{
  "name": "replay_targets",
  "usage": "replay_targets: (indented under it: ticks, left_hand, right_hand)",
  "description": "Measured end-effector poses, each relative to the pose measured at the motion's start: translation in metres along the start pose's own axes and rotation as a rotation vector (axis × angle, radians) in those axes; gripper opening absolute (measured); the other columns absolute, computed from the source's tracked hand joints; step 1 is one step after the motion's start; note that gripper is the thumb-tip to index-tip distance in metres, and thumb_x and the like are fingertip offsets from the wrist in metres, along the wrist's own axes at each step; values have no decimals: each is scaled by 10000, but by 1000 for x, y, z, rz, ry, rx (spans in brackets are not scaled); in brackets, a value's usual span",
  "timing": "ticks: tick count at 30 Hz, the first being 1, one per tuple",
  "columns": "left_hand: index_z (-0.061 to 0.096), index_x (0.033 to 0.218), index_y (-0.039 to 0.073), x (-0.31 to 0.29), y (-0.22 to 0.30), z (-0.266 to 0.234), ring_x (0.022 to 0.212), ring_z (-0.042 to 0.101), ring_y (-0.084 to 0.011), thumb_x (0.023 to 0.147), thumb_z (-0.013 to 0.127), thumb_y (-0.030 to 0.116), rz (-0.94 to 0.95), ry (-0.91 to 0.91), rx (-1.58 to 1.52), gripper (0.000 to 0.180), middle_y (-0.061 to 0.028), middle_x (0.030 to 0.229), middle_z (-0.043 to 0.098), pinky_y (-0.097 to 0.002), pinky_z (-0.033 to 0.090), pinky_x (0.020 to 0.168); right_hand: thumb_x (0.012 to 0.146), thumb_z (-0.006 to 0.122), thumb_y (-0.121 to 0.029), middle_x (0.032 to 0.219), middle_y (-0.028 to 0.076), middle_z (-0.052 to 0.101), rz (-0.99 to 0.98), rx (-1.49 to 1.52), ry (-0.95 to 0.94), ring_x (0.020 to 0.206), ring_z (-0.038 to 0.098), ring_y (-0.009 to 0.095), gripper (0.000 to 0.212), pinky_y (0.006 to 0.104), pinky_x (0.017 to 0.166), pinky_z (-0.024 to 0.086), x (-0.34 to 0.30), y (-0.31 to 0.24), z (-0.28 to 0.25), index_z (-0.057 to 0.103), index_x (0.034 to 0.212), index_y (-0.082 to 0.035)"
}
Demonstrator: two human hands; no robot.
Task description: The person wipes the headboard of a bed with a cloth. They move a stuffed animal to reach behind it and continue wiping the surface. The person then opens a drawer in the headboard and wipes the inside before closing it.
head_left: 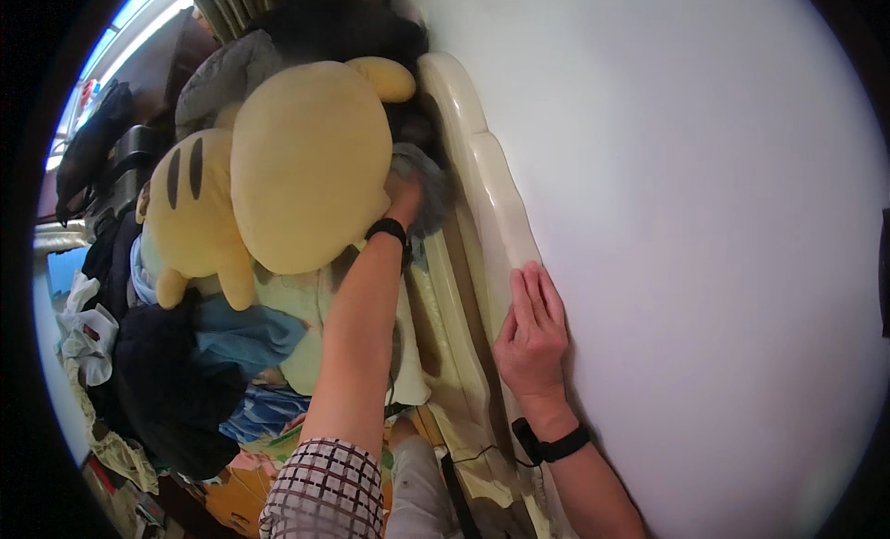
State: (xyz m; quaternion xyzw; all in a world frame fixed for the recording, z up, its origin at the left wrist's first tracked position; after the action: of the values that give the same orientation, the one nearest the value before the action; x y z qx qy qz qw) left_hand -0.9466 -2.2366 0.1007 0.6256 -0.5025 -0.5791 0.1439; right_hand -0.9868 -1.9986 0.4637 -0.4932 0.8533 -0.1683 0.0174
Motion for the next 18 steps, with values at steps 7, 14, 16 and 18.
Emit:
replay_targets:
  ticks: [7, 14, 16, 18]
  left_hand:
    - [672, 1080, -52, -65, 16, 7, 1111, 574, -441, 801, 643, 100, 281, -60, 285, 319, -266, 1144, 649, -491, 460, 984]
    - [715, 1058, -16, -139, 26, 35, 1240, 479, -471, 750, 685, 91, 629, -51, 653, 327, -187, 1315, 549, -507, 428, 1049]
    - [726, 1038, -10, -160, 9, 40, 1277, 458, -465, 761, 687, 120, 628, -100, 796, 308, -197, 1294, 555, -510, 430, 1040]
    - [735, 1021, -7, -197, -17, 40, 1315, 429, -469, 766, 679, 133, 624, -160, 868, 296, -208, 1269, 561, -513, 422, 1041]
  right_hand:
    - [831, 556, 112, 1380, 181, 596, -10, -13, 30, 1283, 550, 359, 497, 407, 1081, 468, 1, -3, -1, 608, 1317, 20]
    - [866, 578, 94, 1340, 181, 622, -28, -34, 38, 1248, 574, 363, 427, 409, 1039, 492, 2, -4, -3, 621, 1285, 22]
    - [853, 574, 99, 1353, 177, 614, -23, -22, 39, 1266, 562, 355, 449, 404, 1055, 482, 2, -4, -3, 618, 1293, 19]
    - [832, 563, 106, 1378, 171, 598, -12, -5, 39, 1299, 539, 344, 488, 396, 1090, 461, 2, -3, -3, 611, 1309, 15]
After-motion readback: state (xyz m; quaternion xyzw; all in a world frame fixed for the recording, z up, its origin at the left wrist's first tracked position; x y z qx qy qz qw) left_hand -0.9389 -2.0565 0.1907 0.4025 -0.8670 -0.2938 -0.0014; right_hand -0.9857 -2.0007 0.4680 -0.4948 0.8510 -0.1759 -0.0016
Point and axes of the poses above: each hand's wrist, its own x-axis towards the middle knuckle, its own z-axis out of the palm, y = z × x, the point moved 7 cm from there along x, towards the middle knuckle
